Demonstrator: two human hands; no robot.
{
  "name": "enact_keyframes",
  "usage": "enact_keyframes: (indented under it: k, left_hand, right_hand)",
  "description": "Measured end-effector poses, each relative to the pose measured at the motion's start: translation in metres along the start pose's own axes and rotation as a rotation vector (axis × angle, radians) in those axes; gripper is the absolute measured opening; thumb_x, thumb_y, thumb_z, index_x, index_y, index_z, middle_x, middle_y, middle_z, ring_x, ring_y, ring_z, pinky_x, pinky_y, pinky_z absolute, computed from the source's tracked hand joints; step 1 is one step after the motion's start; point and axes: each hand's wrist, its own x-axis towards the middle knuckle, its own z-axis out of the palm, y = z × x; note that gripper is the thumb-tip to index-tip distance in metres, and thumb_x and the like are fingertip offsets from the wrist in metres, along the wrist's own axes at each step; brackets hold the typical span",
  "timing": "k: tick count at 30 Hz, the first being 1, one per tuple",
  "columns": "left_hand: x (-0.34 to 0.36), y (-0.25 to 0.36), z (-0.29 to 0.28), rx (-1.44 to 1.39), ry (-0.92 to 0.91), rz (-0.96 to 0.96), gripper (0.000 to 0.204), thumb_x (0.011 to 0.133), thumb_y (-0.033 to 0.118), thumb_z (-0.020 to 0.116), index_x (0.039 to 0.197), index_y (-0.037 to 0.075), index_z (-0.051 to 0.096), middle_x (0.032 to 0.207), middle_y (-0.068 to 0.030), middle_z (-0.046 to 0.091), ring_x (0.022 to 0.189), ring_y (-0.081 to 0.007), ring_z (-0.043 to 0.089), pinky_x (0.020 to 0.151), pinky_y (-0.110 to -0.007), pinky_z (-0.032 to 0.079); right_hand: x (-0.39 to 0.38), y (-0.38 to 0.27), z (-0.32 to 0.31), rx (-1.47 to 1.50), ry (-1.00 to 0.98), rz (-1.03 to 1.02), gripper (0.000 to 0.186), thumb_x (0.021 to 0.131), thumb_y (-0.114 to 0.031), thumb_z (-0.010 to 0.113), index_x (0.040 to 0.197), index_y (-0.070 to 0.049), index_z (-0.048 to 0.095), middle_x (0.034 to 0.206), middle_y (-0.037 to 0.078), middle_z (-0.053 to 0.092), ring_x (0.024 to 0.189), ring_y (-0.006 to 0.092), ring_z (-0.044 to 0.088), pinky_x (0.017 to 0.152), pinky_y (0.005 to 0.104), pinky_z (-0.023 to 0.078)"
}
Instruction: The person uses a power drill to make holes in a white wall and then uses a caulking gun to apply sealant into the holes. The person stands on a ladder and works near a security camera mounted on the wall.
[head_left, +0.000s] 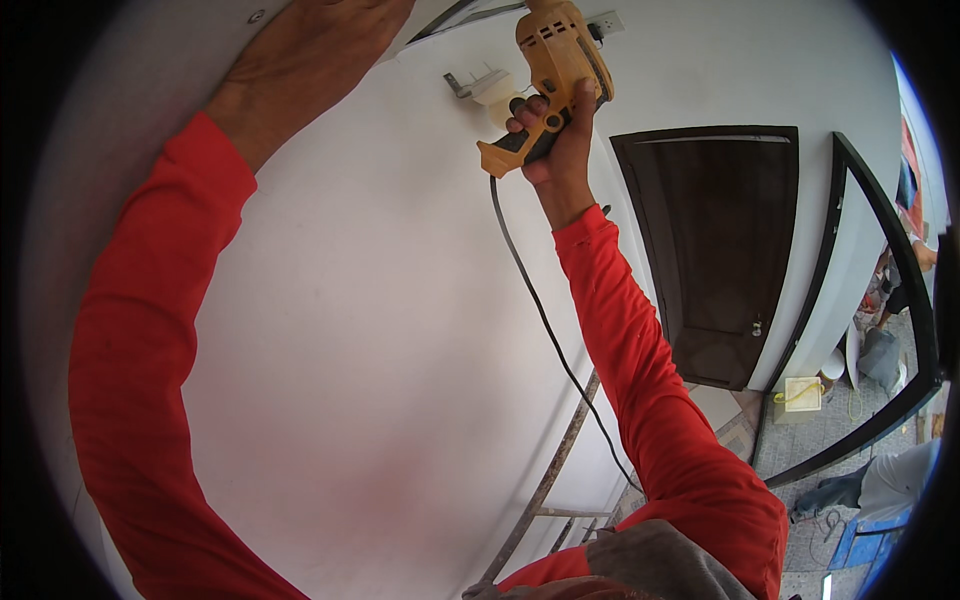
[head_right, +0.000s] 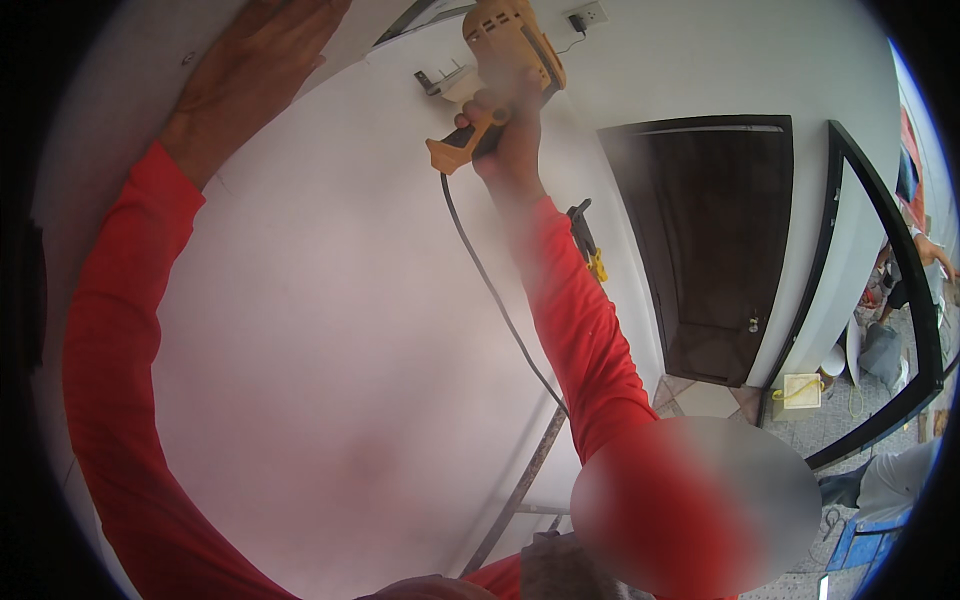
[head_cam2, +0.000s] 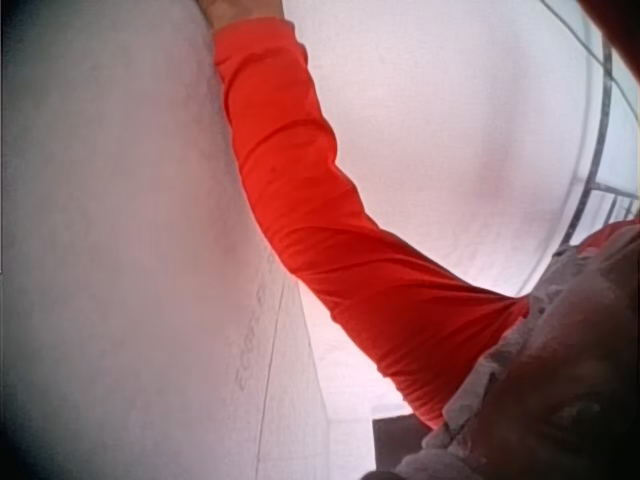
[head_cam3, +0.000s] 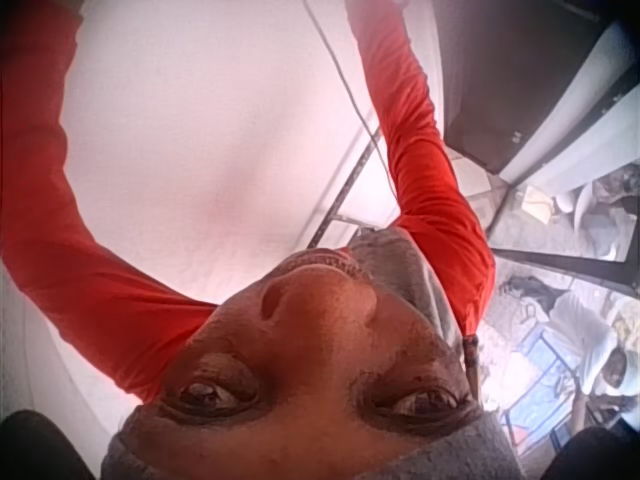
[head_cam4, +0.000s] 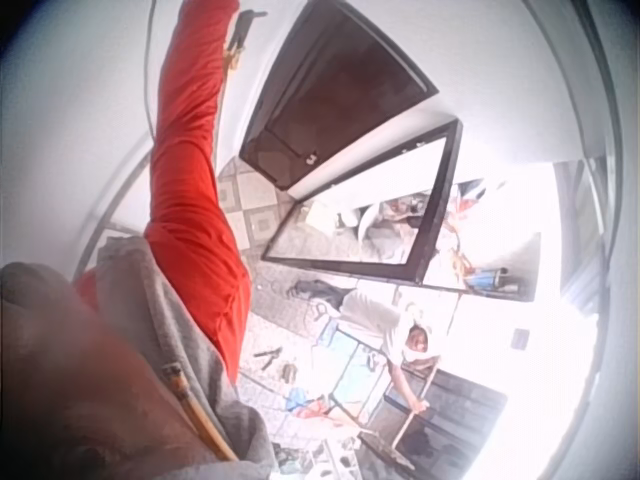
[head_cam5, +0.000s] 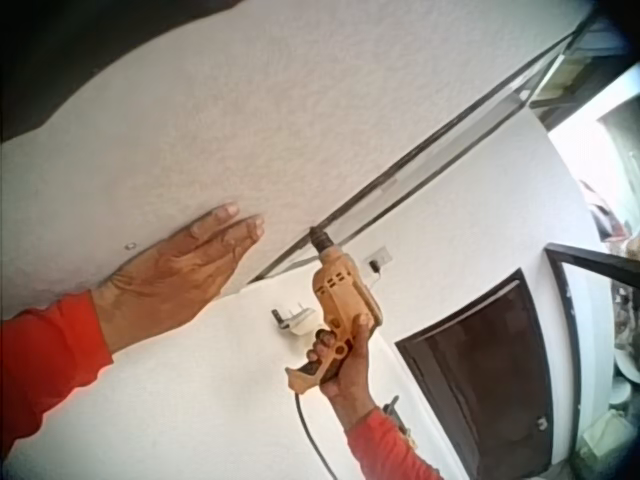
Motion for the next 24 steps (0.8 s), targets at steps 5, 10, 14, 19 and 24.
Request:
enact_keyframes:
  k: [5,10,14,19,24]
  left_hand:
    - [-0.002,-0.001,0.001,0.011,0.000,0.001,0.047,0.102,0.035,0.045,0.139,0.011,0.061,0.158,-0.0056,0.047,0.152,-0.0216,0.032,0.130,-0.051,0.002]
    - [-0.008,0.004,0.006,0.021,-0.005,0.005,0.047,0.102,0.035,0.045,0.139,0.010,0.061,0.158,-0.0059,0.047,0.153,-0.0218,0.032,0.130,-0.051,0.003]
    - [-0.005,0.013,0.019,0.003,0.002,0.001,0.046,0.102,0.034,0.045,0.137,0.010,0.062,0.158,-0.0060,0.047,0.152,-0.0223,0.032,0.130,-0.051,0.003]
    - [0.002,0.015,0.026,-0.265,0.127,-0.061,0.046,0.101,0.034,0.045,0.136,0.011,0.063,0.157,-0.0055,0.048,0.152,-0.0217,0.033,0.130,-0.051,0.003]
    - [-0.005,0.004,0.006,0.016,0.014,-0.015,0.045,0.101,0.035,0.046,0.136,0.012,0.064,0.157,-0.0047,0.048,0.152,-0.0216,0.032,0.130,-0.052,0.001]
  right_hand:
    - [0.001,0.000,0.001,-0.021,0.006,-0.008,0.057,0.097,-0.063,0.058,0.119,-0.010,0.052,0.081,0.002,0.050,0.070,0.0172,0.053,0.067,0.0376,0.048]
    - [0.004,-0.003,-0.004,-0.072,-0.037,-0.030,0.057,0.097,-0.063,0.058,0.119,-0.010,0.053,0.083,0.002,0.052,0.071,0.0169,0.054,0.067,0.0372,0.048]
    - [0.007,-0.005,-0.005,-0.074,-0.023,-0.019,0.058,0.097,-0.063,0.058,0.118,-0.010,0.052,0.084,0.002,0.053,0.071,0.0170,0.055,0.067,0.0371,0.049]
    - [0.002,0.001,0.006,-0.049,0.035,-0.050,0.060,0.098,-0.064,0.055,0.115,-0.006,0.049,0.072,0.001,0.049,0.065,0.0140,0.052,0.062,0.0319,0.049]
    - [-0.009,0.001,0.023,-0.105,0.073,-0.072,0.059,0.099,-0.062,0.054,0.115,-0.005,0.050,0.072,0.001,0.050,0.066,0.0140,0.052,0.064,0.0321,0.049]
